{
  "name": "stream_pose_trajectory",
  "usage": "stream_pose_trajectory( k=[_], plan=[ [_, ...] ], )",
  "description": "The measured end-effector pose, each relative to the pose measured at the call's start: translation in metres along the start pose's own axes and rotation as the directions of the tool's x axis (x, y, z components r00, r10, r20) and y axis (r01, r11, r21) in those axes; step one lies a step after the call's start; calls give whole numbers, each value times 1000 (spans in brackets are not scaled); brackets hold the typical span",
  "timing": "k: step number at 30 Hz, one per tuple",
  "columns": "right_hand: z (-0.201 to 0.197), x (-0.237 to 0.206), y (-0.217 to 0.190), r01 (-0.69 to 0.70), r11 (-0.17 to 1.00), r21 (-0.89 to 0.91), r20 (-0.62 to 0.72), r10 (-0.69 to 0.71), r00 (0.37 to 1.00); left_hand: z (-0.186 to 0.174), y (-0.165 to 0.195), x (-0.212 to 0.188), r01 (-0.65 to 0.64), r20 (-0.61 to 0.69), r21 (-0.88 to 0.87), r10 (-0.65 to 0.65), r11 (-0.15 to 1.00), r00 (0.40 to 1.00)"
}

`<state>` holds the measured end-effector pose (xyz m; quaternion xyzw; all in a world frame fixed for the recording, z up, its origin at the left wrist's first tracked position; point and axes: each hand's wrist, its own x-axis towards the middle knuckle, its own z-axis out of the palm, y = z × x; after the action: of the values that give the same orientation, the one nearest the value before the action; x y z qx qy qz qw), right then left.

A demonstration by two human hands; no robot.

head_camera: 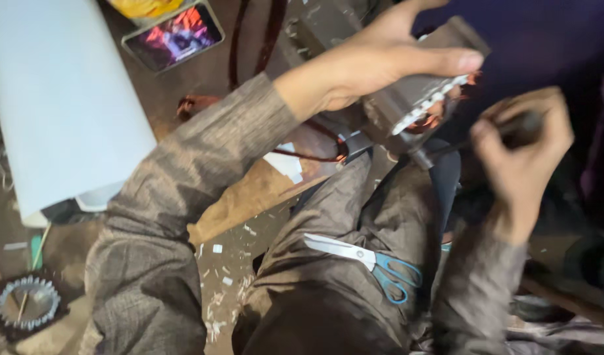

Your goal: The person winds copper wire around a motor stator core, inserting small white insulating pieces between the windings. They use scissors to cut the wire and continue wrapping it tightly around the core.

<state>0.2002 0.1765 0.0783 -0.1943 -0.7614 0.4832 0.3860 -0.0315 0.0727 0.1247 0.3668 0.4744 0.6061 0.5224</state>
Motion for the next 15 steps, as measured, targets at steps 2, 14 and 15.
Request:
stream_pose_trajectory(
  k=[2, 14, 15],
  plan=[
    [5, -26, -26, 175, 983, -59, 291, -151, 945, -1, 2, -2, -43, 12, -25, 43, 999, 999],
    [58, -80, -27, -88, 977, 197, -59, 101, 993, 33, -2, -56, -271, -240, 93, 286, 958, 928],
    [58, -77, -25, -56, 983, 176, -117, 77, 990, 33, -5, -58, -304, -250, 108, 322, 946, 913]
  ],
)
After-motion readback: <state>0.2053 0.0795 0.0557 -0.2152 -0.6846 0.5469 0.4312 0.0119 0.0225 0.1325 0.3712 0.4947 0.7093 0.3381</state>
